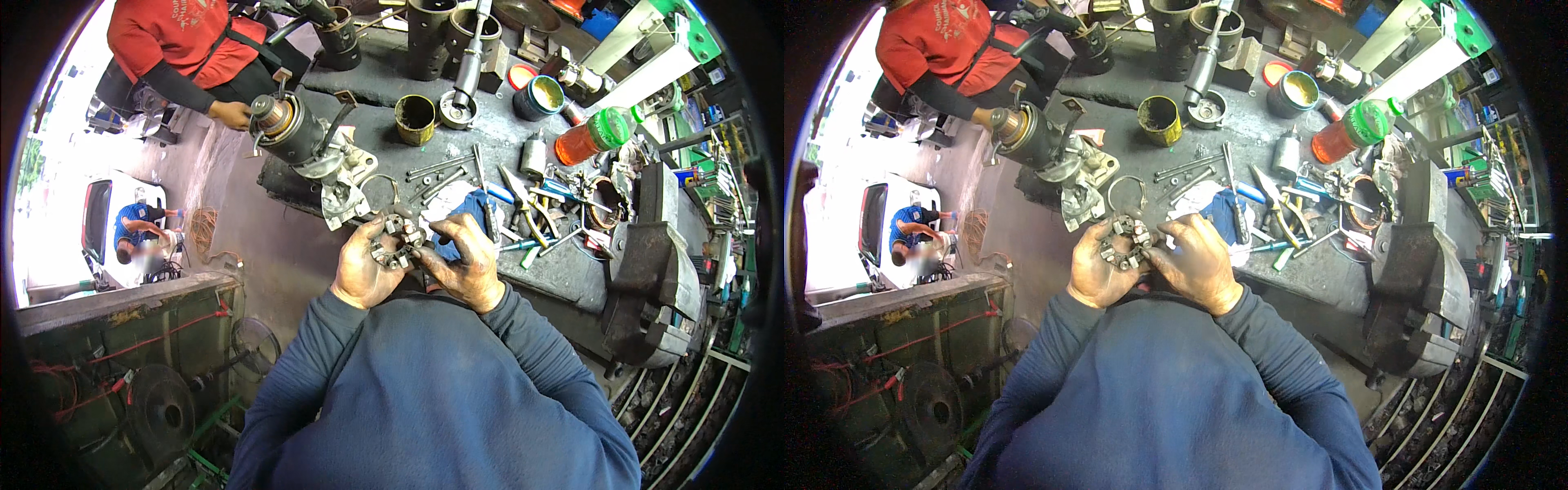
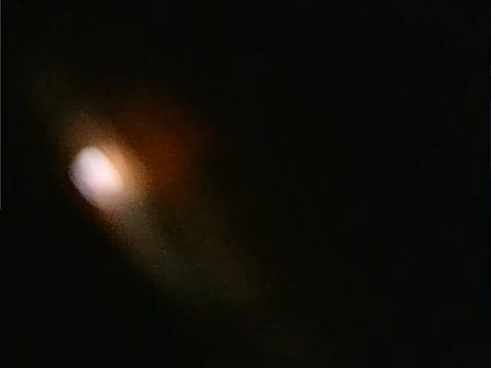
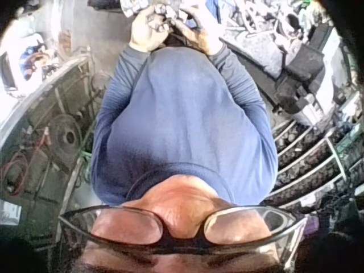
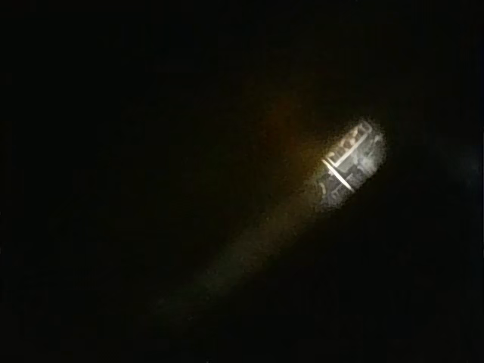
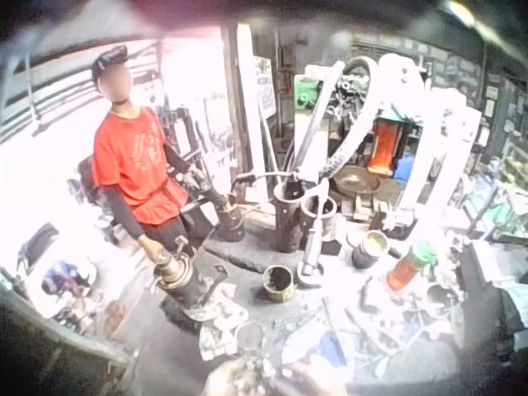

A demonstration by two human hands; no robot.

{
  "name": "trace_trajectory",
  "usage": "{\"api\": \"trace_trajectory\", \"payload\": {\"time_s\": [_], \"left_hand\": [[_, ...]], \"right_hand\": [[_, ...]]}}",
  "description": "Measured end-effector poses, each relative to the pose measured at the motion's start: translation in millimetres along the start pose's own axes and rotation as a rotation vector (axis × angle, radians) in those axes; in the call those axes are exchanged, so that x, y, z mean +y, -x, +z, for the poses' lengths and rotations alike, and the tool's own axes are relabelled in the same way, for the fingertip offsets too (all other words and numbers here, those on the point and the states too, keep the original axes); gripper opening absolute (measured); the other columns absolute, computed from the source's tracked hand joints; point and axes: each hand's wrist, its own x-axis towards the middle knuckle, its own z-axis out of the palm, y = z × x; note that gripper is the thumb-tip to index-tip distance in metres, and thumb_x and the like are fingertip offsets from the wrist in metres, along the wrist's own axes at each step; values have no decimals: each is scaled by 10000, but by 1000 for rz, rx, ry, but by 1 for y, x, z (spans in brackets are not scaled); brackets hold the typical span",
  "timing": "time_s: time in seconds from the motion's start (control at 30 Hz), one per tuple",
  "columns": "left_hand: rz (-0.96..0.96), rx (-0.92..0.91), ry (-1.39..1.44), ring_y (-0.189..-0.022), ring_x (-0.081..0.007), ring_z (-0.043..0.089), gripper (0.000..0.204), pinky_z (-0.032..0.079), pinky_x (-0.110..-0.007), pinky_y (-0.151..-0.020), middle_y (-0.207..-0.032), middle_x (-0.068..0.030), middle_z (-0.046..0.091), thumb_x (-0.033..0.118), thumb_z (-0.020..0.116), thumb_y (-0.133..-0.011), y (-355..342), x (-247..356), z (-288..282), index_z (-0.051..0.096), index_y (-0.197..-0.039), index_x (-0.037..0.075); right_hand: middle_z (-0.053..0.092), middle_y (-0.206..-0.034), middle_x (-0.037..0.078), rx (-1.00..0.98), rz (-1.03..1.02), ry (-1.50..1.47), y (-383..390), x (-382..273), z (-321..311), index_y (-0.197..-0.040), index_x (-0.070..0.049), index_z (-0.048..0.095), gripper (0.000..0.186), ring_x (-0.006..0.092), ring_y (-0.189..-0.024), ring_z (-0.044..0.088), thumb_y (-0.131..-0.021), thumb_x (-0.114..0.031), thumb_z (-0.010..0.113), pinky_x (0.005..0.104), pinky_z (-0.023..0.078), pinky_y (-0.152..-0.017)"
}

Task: The person uses pliers to manipulate small metal components on a workbench, then moves to a grinding machine to grind a small part. They return to the workbench and continue using pliers to adjust and assemble the components.

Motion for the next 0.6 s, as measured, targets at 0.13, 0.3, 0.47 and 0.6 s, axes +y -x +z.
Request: {"api": "trace_trajectory", "payload": {"time_s": [0.13, 0.3, 0.47, 0.6], "left_hand": [[24, 42, -2, -1028, -264, 626, 430, 515, -416, -924, -1032, -103, 657, 386, 534, -1025, -4, -2, 6, 617, -1243, 25], [43, 100, -62, -1018, -305, 639, 441, 525, -455, -919, -1028, -130, 657, 425, 519, -1014, -6, -8, 3, 616, -1232, 54], [14, 131, -14, -960, -331, 643, 502, 518, -469, -907, -1024, -175, 657, 534, 516, -975, -5, -5, -8, 631, -1173, 87], [15, 92, -4, -953, -320, 624, 680, 496, -469, -898, -1031, -179, 660, 711, 452, -958, -15, -6, 6, 605, -1173, 84]], "right_hand": [[654, -974, 135, 0, 37, -3, 1, 2, -2, -1110, -43, 687, 451, 352, -874, 643, -732, -171, 896, 433, 519, -779], [626, -1019, 142, -135, 79, 39, 5, 11, -22, -1191, -45, 657, 510, 377, -934, 631, -773, -235, 879, 458, 515, -806], [674, -1011, 167, -61, 275, 322, 40, 69, -69, -1111, -38, 703, 350, 383, -947, 669, -822, -178, 843, 462, 537, -843], [706, -1001, 187, -75, 349, 345, 42, 69, -98, -1029, -5, 717, 228, 392, -968, 684, -850, -117, 803, 455, 539, -856]]}}
